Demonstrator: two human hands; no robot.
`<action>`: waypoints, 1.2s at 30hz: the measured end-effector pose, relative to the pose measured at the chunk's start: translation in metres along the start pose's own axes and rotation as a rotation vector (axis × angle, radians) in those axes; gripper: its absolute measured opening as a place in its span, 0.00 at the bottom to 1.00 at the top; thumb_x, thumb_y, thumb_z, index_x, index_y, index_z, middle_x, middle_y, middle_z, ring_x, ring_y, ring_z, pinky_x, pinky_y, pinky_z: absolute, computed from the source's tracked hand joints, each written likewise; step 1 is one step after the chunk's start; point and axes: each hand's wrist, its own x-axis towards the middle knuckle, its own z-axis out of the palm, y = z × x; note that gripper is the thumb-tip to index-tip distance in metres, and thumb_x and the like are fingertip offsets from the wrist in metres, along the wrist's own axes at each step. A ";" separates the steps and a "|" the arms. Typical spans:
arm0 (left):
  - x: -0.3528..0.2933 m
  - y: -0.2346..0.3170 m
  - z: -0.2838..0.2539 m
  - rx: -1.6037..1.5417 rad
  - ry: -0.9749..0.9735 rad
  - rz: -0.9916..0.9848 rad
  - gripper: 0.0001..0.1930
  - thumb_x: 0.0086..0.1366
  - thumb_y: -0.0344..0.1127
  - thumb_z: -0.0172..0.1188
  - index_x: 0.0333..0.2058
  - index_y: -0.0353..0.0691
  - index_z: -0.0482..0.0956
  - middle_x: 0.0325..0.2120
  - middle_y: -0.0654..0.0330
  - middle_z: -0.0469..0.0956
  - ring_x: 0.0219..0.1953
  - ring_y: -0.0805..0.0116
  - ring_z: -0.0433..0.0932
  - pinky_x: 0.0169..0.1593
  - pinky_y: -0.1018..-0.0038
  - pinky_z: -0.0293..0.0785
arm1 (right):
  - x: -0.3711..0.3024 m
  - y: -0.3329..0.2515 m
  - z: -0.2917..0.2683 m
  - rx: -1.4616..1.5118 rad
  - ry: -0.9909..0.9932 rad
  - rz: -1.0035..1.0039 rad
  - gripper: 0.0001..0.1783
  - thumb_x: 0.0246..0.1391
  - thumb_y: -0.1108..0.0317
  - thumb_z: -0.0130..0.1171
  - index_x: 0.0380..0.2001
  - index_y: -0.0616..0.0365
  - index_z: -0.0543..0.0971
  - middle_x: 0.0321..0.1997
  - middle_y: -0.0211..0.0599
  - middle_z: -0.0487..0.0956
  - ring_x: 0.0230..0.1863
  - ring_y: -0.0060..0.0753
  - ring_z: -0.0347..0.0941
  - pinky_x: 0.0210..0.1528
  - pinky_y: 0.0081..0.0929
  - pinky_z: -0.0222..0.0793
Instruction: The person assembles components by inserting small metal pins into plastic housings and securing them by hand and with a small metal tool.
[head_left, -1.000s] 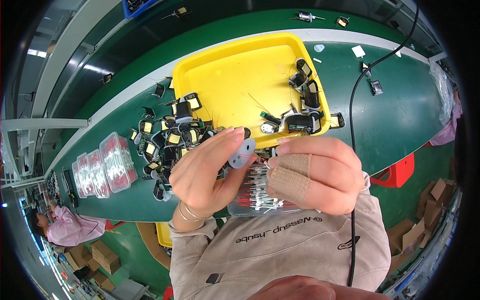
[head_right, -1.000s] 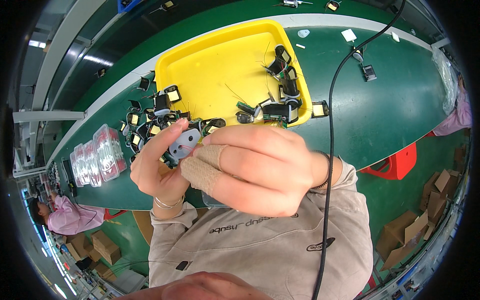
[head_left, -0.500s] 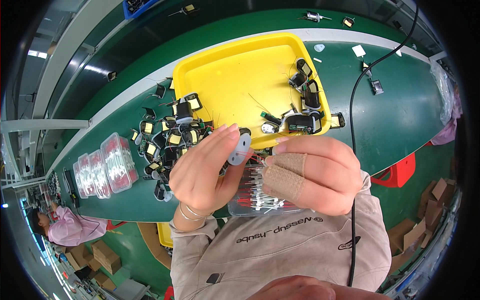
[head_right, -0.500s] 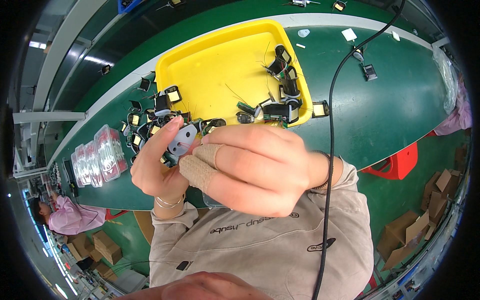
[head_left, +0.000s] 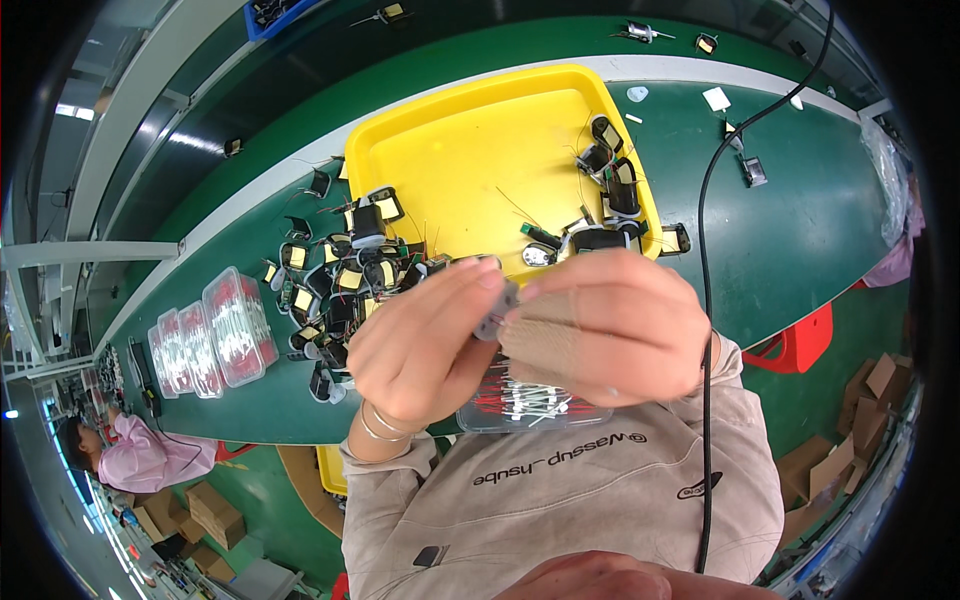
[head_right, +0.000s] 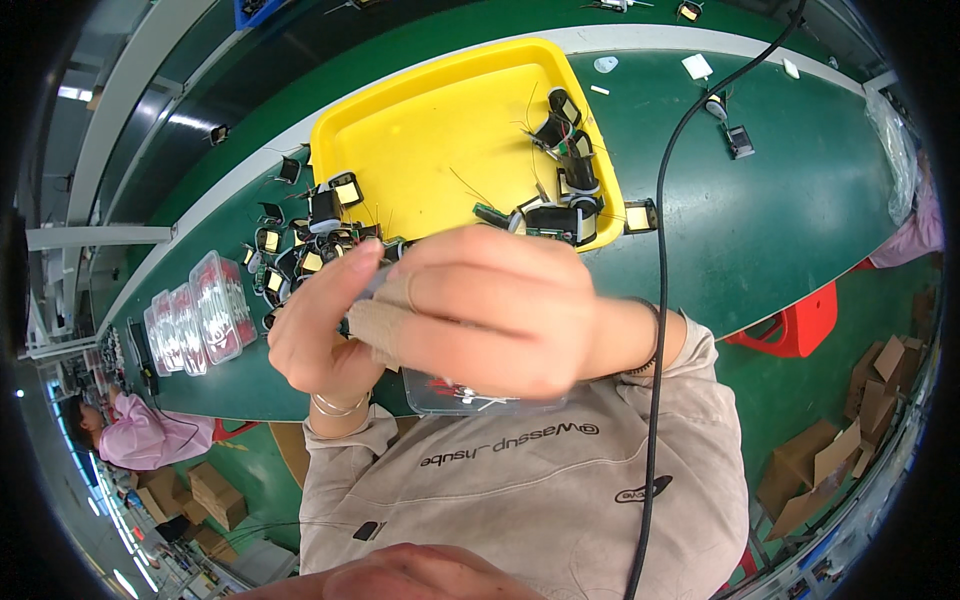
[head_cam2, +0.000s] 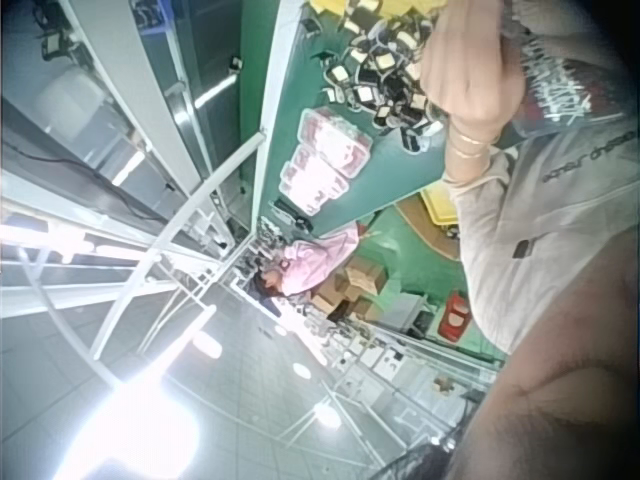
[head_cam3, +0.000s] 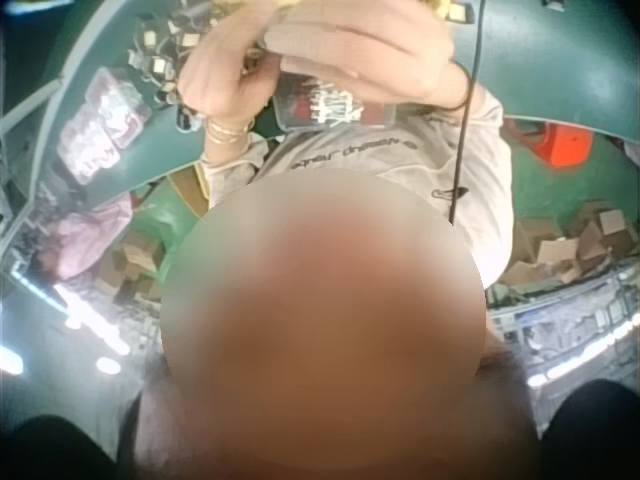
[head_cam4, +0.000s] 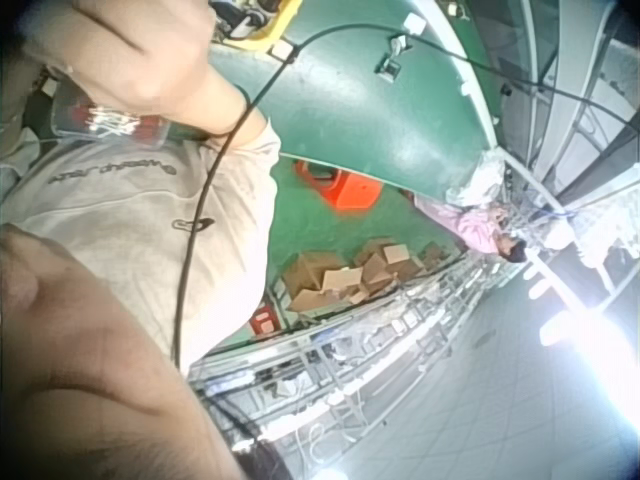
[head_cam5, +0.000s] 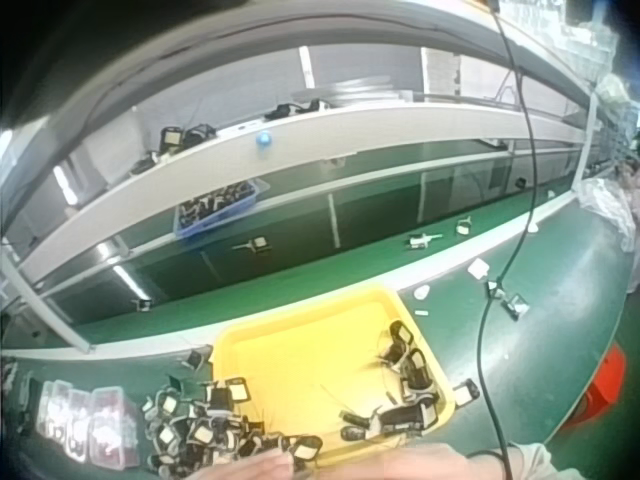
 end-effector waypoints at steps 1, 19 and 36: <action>0.001 0.000 -0.001 -0.067 -0.035 0.008 0.20 0.44 0.25 0.67 0.39 0.31 0.78 0.30 0.53 0.81 0.32 0.60 0.82 0.32 0.76 0.77 | 0.001 0.003 -0.001 -0.001 0.000 0.000 0.15 0.33 0.72 0.61 0.31 0.63 0.79 0.29 0.36 0.78 0.30 0.32 0.75 0.30 0.23 0.73; -0.003 0.003 -0.009 -0.503 -0.074 -0.331 0.17 0.44 0.31 0.72 0.28 0.36 0.71 0.33 0.49 0.81 0.32 0.58 0.81 0.34 0.73 0.76 | 0.013 0.004 -0.024 0.135 -0.291 0.382 0.16 0.33 0.69 0.68 0.31 0.58 0.81 0.24 0.32 0.76 0.23 0.33 0.71 0.26 0.26 0.67; -0.018 0.007 0.004 -0.500 0.168 -0.249 0.12 0.44 0.20 0.67 0.28 0.29 0.73 0.36 0.44 0.79 0.35 0.57 0.81 0.37 0.74 0.78 | 0.001 -0.001 -0.007 -0.214 -0.140 -0.012 0.21 0.23 0.73 0.70 0.29 0.67 0.79 0.19 0.30 0.70 0.17 0.27 0.63 0.17 0.21 0.59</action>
